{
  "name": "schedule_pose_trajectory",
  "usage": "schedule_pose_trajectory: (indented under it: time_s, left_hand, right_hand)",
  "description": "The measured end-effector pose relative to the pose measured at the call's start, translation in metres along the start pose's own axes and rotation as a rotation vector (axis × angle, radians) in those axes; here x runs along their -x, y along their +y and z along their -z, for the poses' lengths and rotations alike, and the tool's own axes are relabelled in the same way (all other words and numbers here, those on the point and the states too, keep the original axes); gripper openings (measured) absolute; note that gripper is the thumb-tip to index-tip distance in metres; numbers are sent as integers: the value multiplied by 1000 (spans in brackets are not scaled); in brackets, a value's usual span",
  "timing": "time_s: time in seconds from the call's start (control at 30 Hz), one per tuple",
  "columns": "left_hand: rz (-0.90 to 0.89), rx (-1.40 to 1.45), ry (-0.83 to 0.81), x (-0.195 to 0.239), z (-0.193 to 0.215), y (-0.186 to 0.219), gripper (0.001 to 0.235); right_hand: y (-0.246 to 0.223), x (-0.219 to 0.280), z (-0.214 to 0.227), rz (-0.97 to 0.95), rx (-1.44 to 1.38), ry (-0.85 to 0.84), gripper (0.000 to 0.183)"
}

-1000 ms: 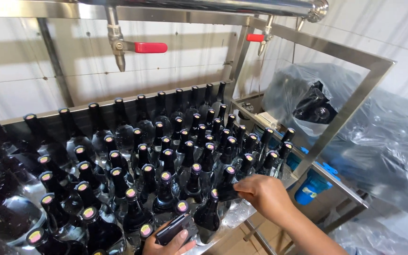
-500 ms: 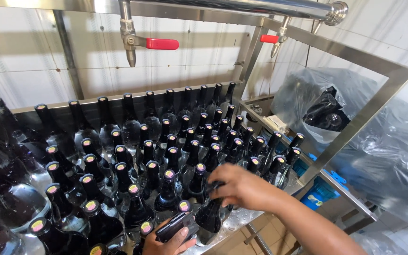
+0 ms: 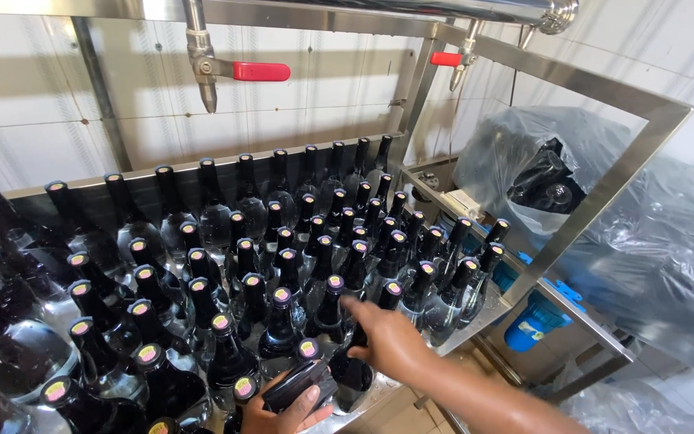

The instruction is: Using a handheld heat-sealing tool to shrink plastic caps onto glass bottles arranged in a grid.

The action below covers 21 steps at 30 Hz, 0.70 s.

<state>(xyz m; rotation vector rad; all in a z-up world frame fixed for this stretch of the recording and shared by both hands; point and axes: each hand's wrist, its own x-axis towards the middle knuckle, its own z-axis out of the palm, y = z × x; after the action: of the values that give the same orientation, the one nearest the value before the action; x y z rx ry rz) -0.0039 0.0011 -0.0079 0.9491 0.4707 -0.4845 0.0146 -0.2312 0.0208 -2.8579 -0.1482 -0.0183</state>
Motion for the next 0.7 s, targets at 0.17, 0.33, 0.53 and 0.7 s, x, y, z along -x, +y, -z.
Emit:
schedule_pose_trajectory:
  time_s: [0.17,0.33,0.53,0.7]
  left_hand:
    - [7,-24,49,-3,3,-4,43]
    - [-16,-116,-117,-29,20,-29,55]
    - [92,-222,-455,-109,61,-62,58]
    - [39,-550,-614,-107,21,-76,51]
  right_hand:
    - [18,7,-69,-149,-329,415,90]
    - [46,33,-156,-201,-795,680,112]
    - [176,89,-259,-278,-208,617,53]
    - [177,75,-281,-691,-1061,383,77]
